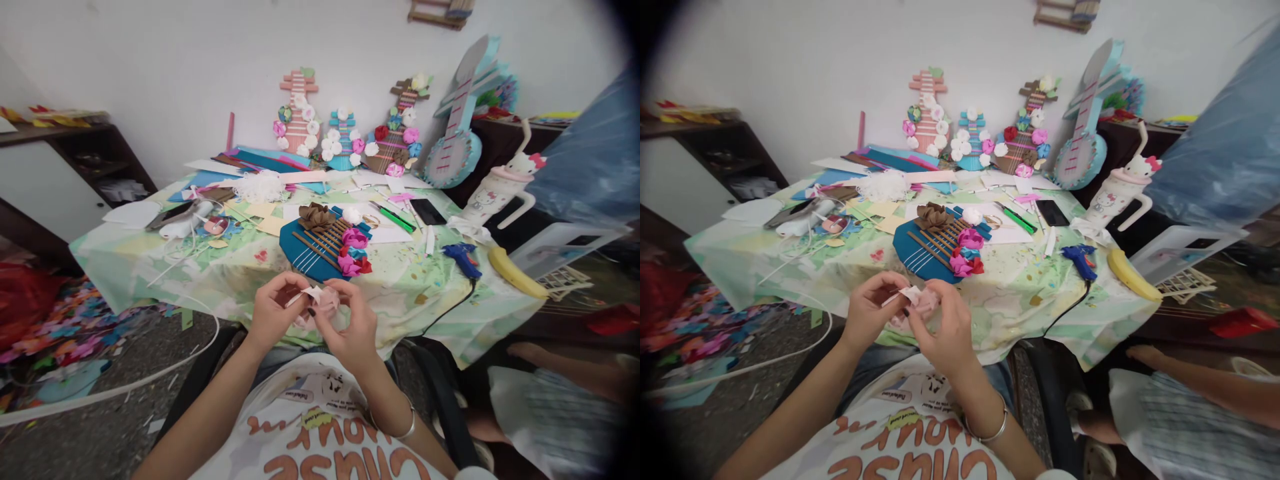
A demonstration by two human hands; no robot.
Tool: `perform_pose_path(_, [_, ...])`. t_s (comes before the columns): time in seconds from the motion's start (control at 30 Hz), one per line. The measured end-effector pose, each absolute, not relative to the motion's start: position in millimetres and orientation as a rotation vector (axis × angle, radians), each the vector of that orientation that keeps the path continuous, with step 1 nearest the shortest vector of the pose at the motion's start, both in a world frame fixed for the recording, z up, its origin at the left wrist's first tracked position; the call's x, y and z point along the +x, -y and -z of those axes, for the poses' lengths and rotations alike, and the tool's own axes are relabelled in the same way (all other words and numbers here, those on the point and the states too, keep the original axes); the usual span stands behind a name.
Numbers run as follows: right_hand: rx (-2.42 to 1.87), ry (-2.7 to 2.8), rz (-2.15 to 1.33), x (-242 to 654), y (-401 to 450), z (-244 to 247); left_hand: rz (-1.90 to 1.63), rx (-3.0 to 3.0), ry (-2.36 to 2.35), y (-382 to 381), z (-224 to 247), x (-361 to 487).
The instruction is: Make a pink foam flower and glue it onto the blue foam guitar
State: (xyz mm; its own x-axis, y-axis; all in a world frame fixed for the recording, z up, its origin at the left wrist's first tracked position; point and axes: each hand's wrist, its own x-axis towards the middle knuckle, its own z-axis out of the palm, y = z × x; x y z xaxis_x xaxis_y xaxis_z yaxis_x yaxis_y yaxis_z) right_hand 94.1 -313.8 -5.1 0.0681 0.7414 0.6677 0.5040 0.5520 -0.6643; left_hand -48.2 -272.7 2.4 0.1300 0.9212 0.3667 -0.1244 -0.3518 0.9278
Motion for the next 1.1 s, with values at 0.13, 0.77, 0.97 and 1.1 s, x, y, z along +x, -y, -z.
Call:
perform_pose_path(0.13, [-1.114,1.585,-0.231,92.4,312.6,3.3,-1.381,1.535,-0.775,274.7,-2.0,-46.9])
perform_pose_path(0.77, [-1.111,1.541,-0.355,98.6,307.6,3.4,-1.274,1.494,-0.828,273.1,-0.1,-43.6])
perform_pose_path(0.97, [-0.995,1.635,0.153,94.6,304.1,14.8,-1.464,1.724,-1.024,283.3,2.2,-31.7])
perform_pose_path(1.1, [-0.985,1.598,0.136,93.3,302.7,19.3,-1.514,1.845,-1.134,289.0,1.0,-28.4])
